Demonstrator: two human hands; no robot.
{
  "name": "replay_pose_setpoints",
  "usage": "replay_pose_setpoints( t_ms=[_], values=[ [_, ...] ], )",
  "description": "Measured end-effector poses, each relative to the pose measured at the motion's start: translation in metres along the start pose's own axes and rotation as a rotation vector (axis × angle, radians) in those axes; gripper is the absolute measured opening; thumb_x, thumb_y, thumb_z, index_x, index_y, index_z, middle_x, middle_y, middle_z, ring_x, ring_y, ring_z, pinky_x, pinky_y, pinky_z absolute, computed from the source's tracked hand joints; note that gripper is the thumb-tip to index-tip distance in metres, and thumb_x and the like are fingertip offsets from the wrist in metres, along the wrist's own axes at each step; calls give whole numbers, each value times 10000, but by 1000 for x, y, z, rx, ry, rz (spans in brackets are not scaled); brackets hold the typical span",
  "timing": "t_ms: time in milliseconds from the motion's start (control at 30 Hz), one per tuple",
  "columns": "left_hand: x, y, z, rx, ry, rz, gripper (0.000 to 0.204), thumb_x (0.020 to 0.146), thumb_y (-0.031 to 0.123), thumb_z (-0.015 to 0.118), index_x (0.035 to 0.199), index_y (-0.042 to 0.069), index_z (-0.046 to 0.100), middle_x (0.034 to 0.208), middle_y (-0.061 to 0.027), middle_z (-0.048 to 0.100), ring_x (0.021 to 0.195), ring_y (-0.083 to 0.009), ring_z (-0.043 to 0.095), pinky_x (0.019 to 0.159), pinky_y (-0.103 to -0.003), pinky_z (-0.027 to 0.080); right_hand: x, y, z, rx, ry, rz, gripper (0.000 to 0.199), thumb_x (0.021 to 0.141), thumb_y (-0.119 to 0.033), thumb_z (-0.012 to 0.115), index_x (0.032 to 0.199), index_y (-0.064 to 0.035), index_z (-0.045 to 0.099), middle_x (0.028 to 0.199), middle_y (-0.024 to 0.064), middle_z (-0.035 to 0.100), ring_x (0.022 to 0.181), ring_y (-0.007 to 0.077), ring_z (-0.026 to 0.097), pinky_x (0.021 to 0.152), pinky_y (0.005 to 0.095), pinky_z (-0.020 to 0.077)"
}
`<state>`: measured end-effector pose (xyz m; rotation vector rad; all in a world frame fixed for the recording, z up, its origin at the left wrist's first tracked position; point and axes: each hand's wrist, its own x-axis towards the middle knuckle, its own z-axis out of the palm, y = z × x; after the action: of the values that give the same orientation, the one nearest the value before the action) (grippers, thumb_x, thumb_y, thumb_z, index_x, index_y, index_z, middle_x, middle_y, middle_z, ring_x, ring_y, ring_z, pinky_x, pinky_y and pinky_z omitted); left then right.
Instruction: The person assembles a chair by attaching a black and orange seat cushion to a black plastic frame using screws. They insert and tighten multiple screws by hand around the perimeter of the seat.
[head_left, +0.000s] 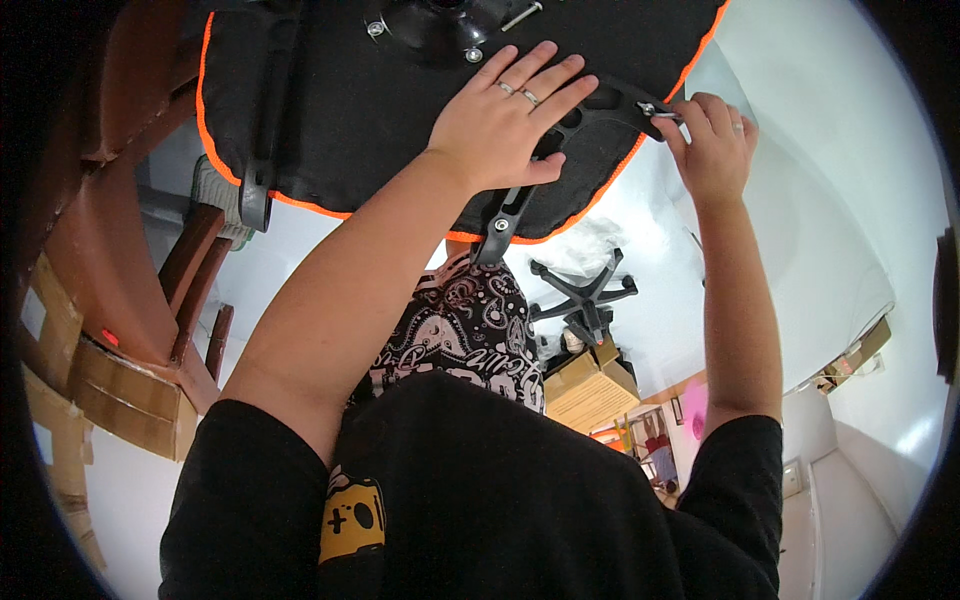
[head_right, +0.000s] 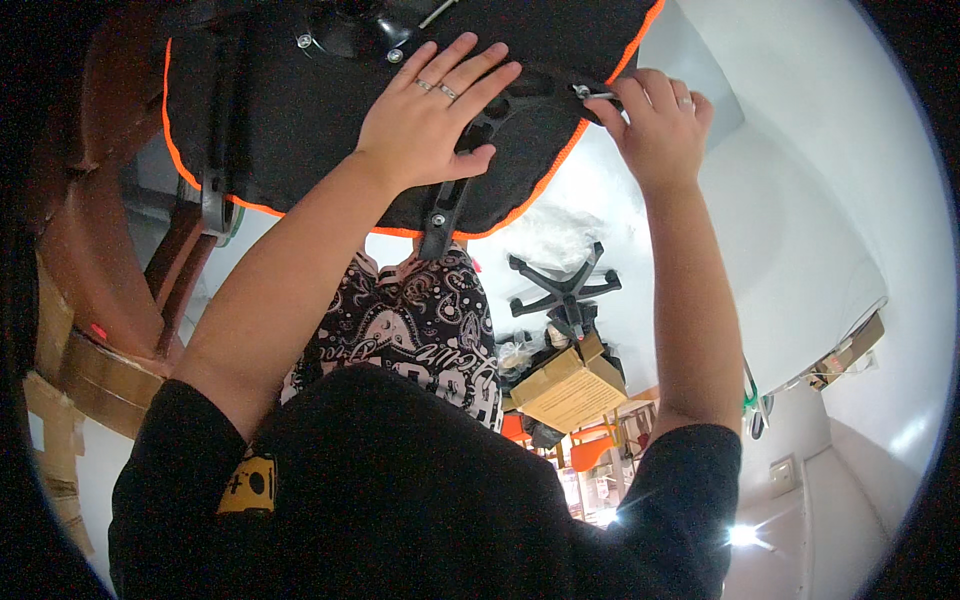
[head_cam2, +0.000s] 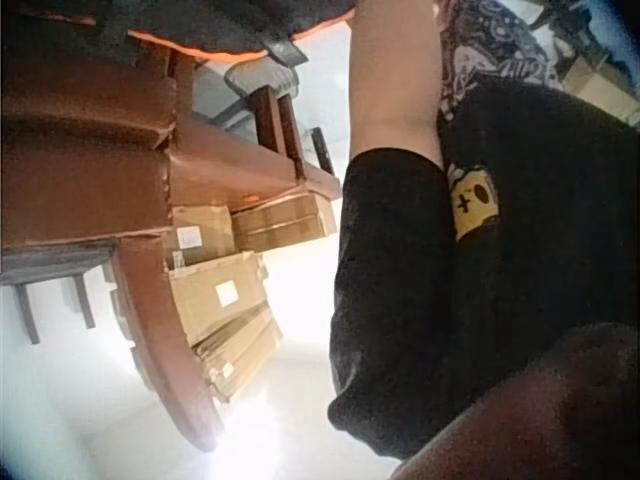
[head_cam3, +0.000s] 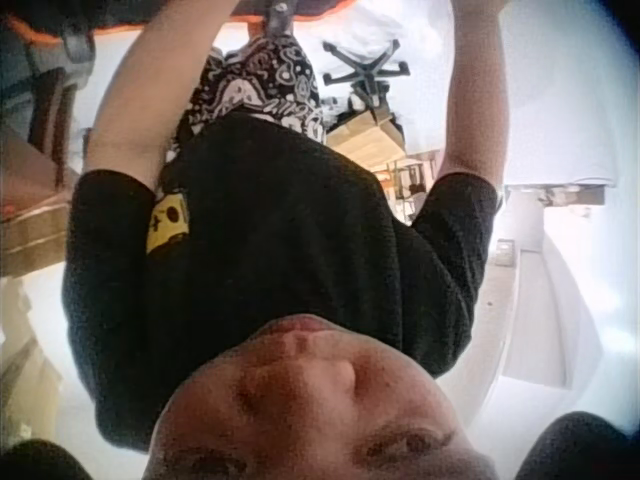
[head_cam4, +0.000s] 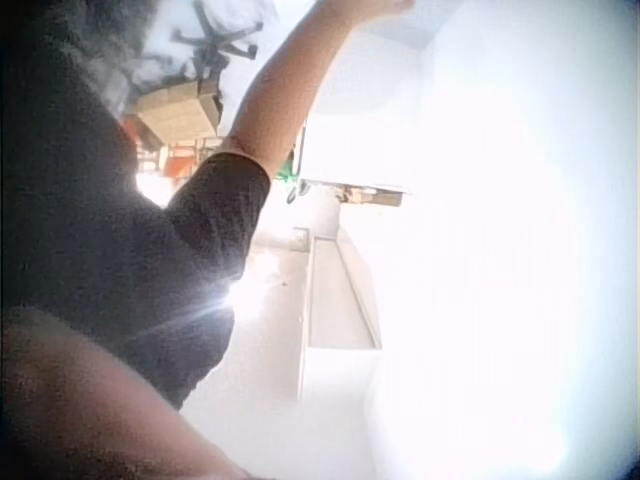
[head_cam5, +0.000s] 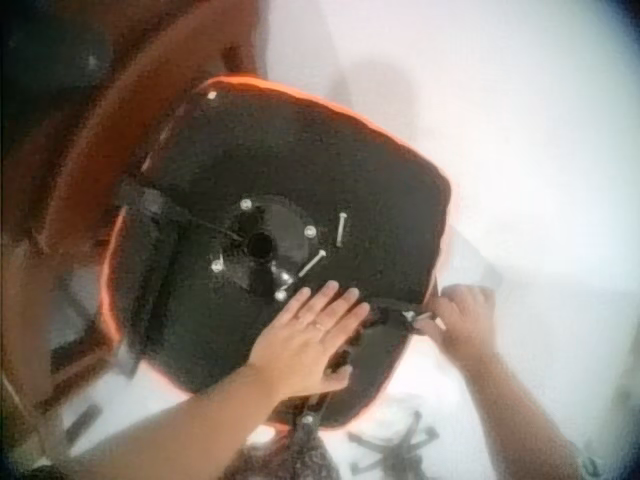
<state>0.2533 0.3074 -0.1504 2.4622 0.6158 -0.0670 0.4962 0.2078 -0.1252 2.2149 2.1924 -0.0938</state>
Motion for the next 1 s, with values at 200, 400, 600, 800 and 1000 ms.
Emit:
replay_pose_setpoints(
  t_ms=[200, 400, 600, 800, 1000],
  values=[
    [-1, -3, 0, 3, 18, -6, 812, 730, 426, 646, 1435, 254, 280, 1488, 9, 286, 1365, -215, 275, 1125, -424, 211, -9, -32, 12, -173, -55, 215, 372, 791, -489, 615, 614, -167, 555, 634, -33, 560, 665, 179, 572, 640, 396, 362],
    [-3, -1, -2, 37, -11, -24, 805, 748, 439, 629, 1441, 259, 262, 1494, 11, 272, 1375, -205, 253, 1132, -421, 196, -2, -98, 18, -22, -107, 933, 471, 900, -479, 482, 626, -107, 576, 652, 30, 607, 660, 257, 617, 643, 421, 390],
    [3, 2, -2, 12, -3, -5, 815, 739, 432, 635, 1441, 235, 270, 1490, -5, 285, 1369, -219, 268, 1133, -421, 194, -2, -57, -18, -28, -477, 550, 444, 956, -429, 377, 774, -113, 630, 814, 49, 630, 775, 260, 634, 705, 472, 441],
    [1, 2, -1, 14, 2, -3, 813, 732, 433, 637, 1435, 220, 289, 1481, -19, 304, 1364, -227, 280, 1131, -424, 197, 11, -49, -28, -115, -746, 451, 553, 972, -443, 295, 763, -109, 683, 770, 85, 663, 743, 282, 654, 683, 463, 453],
    [-1, 4, -5, 11, -23, -2, 812, 740, 438, 628, 1438, 214, 280, 1490, -25, 284, 1373, -224, 258, 1132, -425, 182, 15, -82, -26, -15, -758, 854, 706, 964, -515, 187, 773, -62, 693, 819, 193, 666, 828, 371, 644, 696, 460, 483]
  ],
)
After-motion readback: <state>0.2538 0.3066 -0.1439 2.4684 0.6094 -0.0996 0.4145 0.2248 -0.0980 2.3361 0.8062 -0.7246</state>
